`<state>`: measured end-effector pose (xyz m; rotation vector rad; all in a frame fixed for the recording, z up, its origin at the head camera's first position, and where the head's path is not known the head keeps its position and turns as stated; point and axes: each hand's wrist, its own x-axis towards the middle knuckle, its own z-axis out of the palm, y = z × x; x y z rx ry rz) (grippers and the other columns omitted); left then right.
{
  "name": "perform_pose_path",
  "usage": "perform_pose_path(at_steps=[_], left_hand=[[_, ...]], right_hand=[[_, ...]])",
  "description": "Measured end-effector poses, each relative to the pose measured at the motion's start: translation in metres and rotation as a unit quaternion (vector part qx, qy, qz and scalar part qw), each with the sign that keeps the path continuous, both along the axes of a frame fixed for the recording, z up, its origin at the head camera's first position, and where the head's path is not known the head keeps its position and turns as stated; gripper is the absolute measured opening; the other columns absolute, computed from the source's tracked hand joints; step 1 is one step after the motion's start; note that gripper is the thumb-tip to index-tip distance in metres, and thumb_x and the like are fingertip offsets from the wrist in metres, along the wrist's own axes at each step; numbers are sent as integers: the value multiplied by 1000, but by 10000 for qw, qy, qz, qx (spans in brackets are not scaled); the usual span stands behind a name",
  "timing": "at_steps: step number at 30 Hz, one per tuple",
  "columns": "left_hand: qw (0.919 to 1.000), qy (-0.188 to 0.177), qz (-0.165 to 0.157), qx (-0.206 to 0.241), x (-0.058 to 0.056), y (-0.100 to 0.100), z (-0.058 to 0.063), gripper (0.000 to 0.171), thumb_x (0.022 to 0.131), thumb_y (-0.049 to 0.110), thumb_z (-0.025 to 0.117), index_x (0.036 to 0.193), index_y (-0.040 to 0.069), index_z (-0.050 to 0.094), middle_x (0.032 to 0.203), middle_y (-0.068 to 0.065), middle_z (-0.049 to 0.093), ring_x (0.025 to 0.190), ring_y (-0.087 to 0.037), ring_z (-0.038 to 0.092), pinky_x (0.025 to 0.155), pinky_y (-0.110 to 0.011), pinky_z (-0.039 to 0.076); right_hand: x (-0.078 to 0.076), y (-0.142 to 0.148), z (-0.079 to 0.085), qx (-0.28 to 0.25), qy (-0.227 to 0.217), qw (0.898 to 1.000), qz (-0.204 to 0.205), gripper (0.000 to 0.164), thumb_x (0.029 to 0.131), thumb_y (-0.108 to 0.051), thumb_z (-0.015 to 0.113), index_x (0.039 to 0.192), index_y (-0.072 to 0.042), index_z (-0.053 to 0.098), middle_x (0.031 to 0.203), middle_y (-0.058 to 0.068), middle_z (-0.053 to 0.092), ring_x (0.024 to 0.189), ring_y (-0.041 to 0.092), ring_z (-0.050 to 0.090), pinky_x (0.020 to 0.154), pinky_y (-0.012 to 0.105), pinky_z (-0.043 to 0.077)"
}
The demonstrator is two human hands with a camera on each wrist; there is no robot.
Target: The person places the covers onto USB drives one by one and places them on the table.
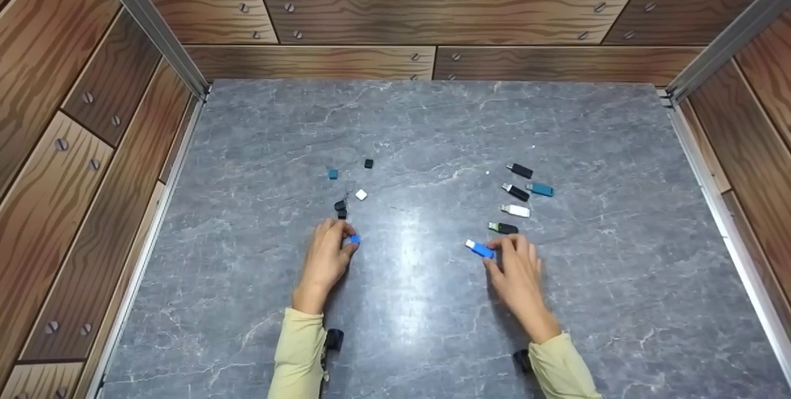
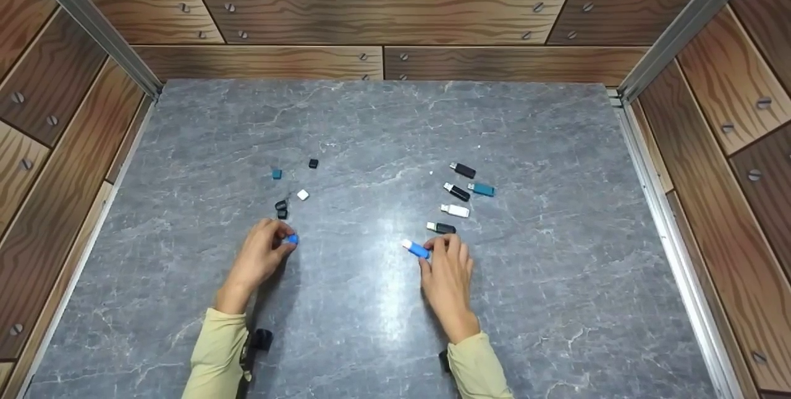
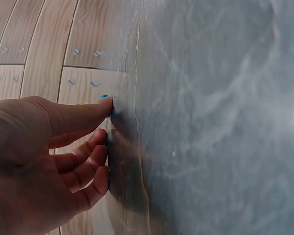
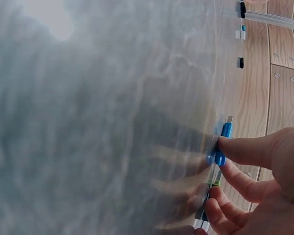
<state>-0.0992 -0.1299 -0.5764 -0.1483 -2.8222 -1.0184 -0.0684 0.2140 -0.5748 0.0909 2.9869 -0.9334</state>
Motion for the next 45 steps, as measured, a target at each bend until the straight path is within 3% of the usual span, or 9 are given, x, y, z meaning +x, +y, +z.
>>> perform_pose_path(at_steps=[10, 16, 20, 25, 28, 33, 39, 45], left_hand=[[9921, -785, 153, 965, -4, -1, 7, 14, 87, 5, 83, 97, 2, 75, 85, -10, 78, 74, -18, 71, 71, -33, 59], [9837, -1123, 89, 1405, -6, -3, 4, 15, 87, 3, 83, 101, 1, 77, 88, -11, 80, 75, -14, 70, 71, -27, 57], [9758, -1393, -19, 1684, -6, -2, 5, 16, 88, 3, 82, 103, 0, 77, 90, -12, 80, 75, -13, 70, 71, -24, 56], [9697, -1572, -203, 1858, -6, 4, 6, 15, 90, 4, 81, 104, 1, 78, 94, -14, 81, 80, -16, 73, 74, -27, 59], [9689, -1555, -451, 1873, -6, 11, 6, 15, 89, 4, 81, 104, 0, 78, 95, -15, 81, 82, -19, 75, 74, -27, 60], [9646, -1635, -942, 1841, -7, 27, 8, 16, 90, 5, 81, 104, 1, 78, 99, -16, 81, 87, -23, 77, 78, -28, 62], [9566, -1657, -1317, 2001, -10, 49, 10, 18, 90, 6, 80, 106, -1, 77, 100, -17, 81, 80, -14, 71, 75, -23, 59], [9466, -1575, -1444, 2413, -14, 68, 3, 17, 88, 3, 82, 103, -1, 77, 94, -18, 80, 70, -2, 61, 65, -15, 50]], right_hand=[[0, 4, 2, -382, -22, 9992, -98, 22, 99, -13, 73, 119, -5, 70, 124, 17, 63, 111, 35, 52, 90, 48, 35], [-4, 10, 4, -1101, -326, 9934, 0, 19, 100, -9, 71, 117, -2, 71, 105, 14, 72, 96, 24, 62, 88, 32, 43], [-8, 13, 3, -1601, -520, 9857, 4, 20, 99, -5, 71, 118, 1, 71, 104, 15, 74, 89, 13, 62, 79, 20, 48], [-11, 13, 1, -2107, -495, 9763, -67, 20, 96, -3, 74, 116, 4, 72, 103, 18, 76, 84, 3, 62, 77, 15, 49], [-12, 12, -1, -2409, -629, 9685, -1, 23, 95, -2, 75, 116, 6, 71, 102, 18, 76, 78, 1, 62, 69, 17, 52], [-15, 8, -3, -2954, -1094, 9489, 185, 26, 97, -3, 73, 121, 7, 68, 100, 17, 74, 66, 9, 63, 57, 24, 57], [-22, 0, -5, -3490, -1309, 9264, 543, 31, 98, -4, 72, 124, 12, 64, 99, 15, 72, 66, 9, 66, 60, 26, 61], [-27, -5, -7, -4099, -1448, 8976, 731, 35, 98, 3, 70, 126, 20, 58, 94, 6, 68, 71, 8, 71, 68, 27, 65]])
